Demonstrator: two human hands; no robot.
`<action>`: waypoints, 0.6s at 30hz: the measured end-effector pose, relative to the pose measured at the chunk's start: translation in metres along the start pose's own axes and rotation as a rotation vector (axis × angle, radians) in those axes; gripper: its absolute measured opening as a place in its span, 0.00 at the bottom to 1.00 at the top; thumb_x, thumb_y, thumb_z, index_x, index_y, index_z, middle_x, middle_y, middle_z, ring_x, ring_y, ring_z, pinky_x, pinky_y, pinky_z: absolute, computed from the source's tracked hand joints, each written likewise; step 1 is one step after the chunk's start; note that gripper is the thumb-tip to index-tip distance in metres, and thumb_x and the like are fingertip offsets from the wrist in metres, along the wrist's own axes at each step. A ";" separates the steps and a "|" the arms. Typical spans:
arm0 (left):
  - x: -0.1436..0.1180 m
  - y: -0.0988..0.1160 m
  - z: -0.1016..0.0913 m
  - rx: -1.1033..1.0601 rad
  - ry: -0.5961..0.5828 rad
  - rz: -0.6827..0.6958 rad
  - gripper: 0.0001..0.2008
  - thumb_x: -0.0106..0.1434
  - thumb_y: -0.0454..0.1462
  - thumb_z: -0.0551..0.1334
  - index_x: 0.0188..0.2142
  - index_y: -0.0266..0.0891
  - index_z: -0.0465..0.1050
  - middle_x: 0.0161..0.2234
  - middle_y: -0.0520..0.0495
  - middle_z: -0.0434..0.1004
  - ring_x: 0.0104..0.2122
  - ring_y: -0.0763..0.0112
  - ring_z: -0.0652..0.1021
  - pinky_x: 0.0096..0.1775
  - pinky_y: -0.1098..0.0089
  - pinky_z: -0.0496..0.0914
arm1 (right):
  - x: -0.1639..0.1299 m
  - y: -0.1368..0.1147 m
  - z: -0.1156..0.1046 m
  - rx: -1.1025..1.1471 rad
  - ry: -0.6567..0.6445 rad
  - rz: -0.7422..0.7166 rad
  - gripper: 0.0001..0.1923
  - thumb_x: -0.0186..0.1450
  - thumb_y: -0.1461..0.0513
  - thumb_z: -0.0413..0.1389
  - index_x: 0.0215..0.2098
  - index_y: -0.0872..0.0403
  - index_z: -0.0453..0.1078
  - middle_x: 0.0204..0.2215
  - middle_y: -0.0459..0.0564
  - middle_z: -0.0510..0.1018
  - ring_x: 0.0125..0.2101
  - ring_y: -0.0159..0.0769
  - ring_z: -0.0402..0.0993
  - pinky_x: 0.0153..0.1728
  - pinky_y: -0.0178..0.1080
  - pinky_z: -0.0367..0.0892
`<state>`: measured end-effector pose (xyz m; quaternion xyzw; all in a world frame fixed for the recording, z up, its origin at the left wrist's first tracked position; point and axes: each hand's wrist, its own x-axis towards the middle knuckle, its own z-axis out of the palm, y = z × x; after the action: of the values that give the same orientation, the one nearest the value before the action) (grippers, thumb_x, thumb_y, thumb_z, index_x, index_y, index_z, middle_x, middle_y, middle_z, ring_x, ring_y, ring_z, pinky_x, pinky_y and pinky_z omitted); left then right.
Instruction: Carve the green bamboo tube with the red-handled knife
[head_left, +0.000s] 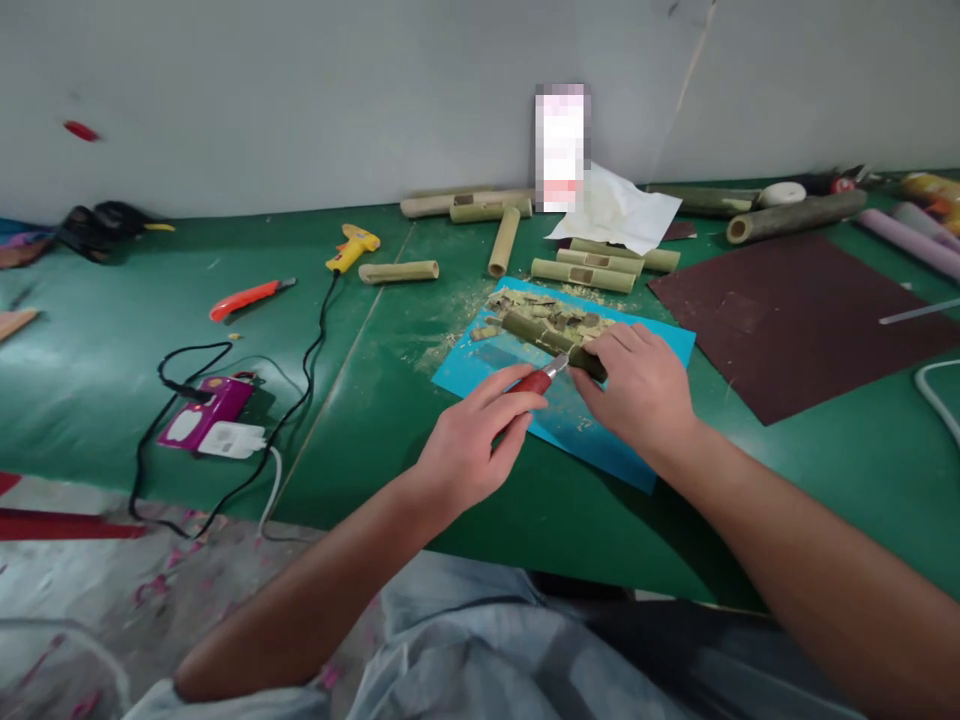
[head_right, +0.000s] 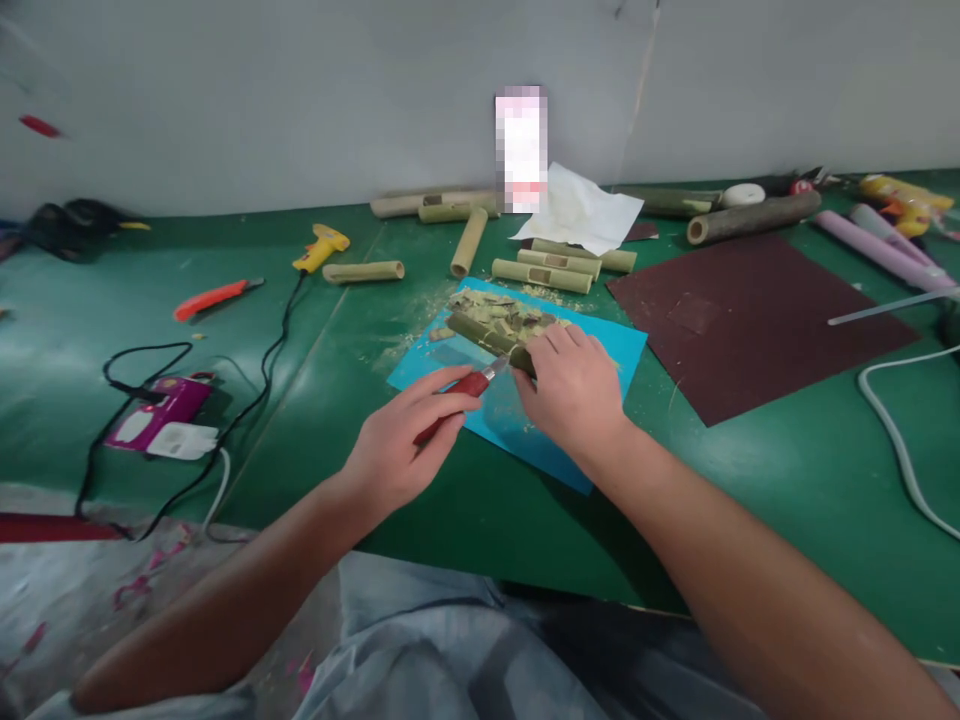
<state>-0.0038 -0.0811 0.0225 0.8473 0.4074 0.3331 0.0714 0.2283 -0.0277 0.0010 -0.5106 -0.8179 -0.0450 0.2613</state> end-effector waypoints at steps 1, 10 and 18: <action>0.003 -0.002 0.000 0.033 -0.017 0.009 0.11 0.75 0.31 0.59 0.50 0.39 0.80 0.60 0.37 0.82 0.57 0.63 0.85 0.56 0.68 0.81 | 0.000 -0.001 0.000 -0.010 -0.005 0.016 0.10 0.70 0.59 0.58 0.39 0.57 0.78 0.36 0.59 0.81 0.40 0.49 0.74 0.38 0.46 0.62; 0.029 -0.020 0.009 -0.038 0.048 0.124 0.10 0.74 0.30 0.60 0.47 0.39 0.80 0.59 0.38 0.81 0.58 0.62 0.84 0.59 0.62 0.81 | 0.001 -0.002 -0.006 0.168 0.064 0.252 0.10 0.68 0.55 0.58 0.37 0.53 0.74 0.38 0.59 0.81 0.39 0.48 0.76 0.36 0.44 0.64; 0.030 -0.032 0.024 -0.190 0.102 0.135 0.17 0.72 0.29 0.63 0.58 0.39 0.74 0.60 0.39 0.80 0.62 0.63 0.80 0.65 0.62 0.76 | 0.006 -0.006 -0.008 0.375 -0.143 0.556 0.18 0.66 0.51 0.55 0.47 0.53 0.73 0.32 0.54 0.80 0.29 0.43 0.72 0.30 0.41 0.58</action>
<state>0.0046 -0.0345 0.0067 0.8441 0.3192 0.4171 0.1081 0.2242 -0.0285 0.0118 -0.6589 -0.6577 0.2152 0.2951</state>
